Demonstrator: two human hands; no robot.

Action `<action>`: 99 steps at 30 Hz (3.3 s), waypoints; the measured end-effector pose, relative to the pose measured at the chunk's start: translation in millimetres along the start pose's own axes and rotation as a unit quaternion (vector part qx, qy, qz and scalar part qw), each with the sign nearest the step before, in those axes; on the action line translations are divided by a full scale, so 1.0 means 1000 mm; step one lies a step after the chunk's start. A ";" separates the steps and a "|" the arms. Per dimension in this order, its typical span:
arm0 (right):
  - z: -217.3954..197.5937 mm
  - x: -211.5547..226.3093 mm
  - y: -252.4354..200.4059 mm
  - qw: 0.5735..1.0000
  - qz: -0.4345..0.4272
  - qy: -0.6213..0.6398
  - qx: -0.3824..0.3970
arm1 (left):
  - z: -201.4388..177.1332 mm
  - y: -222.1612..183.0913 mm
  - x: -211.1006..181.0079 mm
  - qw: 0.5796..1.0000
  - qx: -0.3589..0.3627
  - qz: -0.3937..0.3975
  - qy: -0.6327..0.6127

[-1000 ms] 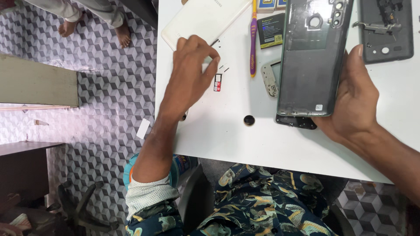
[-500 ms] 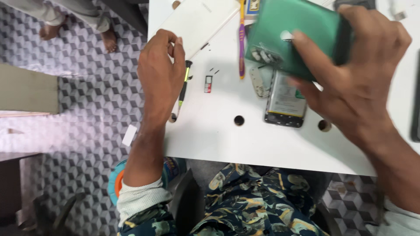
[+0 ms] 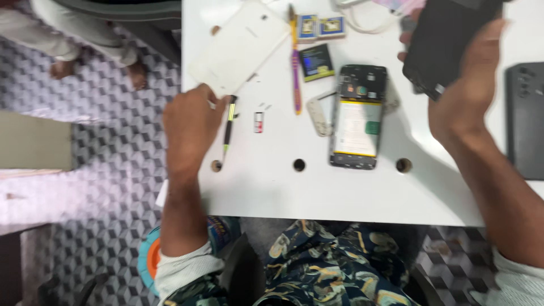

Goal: The person uses a screwdriver to work on a disassembled phone and then uses a toothbrush to clean the interior and exterior of several phone bodies and a back cover. The person handles multiple phone parts and tools on a white table.

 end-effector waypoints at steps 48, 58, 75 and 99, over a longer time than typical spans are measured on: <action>0.028 0.030 0.002 0.919 0.309 0.217 0.111 | 0.047 0.027 -0.093 0.979 -0.028 0.118 -0.164; 0.032 0.024 -0.004 0.893 0.337 0.253 0.161 | 0.048 0.031 -0.101 0.979 0.080 -0.029 -0.184; 0.033 0.023 -0.002 0.885 0.360 0.250 0.158 | 0.049 0.038 -0.072 0.937 -0.011 -0.083 -0.339; 0.019 0.024 0.015 0.901 0.367 0.193 0.124 | 0.001 0.027 -0.066 0.852 -0.216 0.435 -0.195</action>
Point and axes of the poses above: each hand's wrist, its own y-axis towards the middle knuckle, its own z-axis out of the palm, x = y × z, the point moved 1 cm from there along y, towards the middle knuckle, and after that the axes turned 13 degrees about -x, right-handed, at the moved point
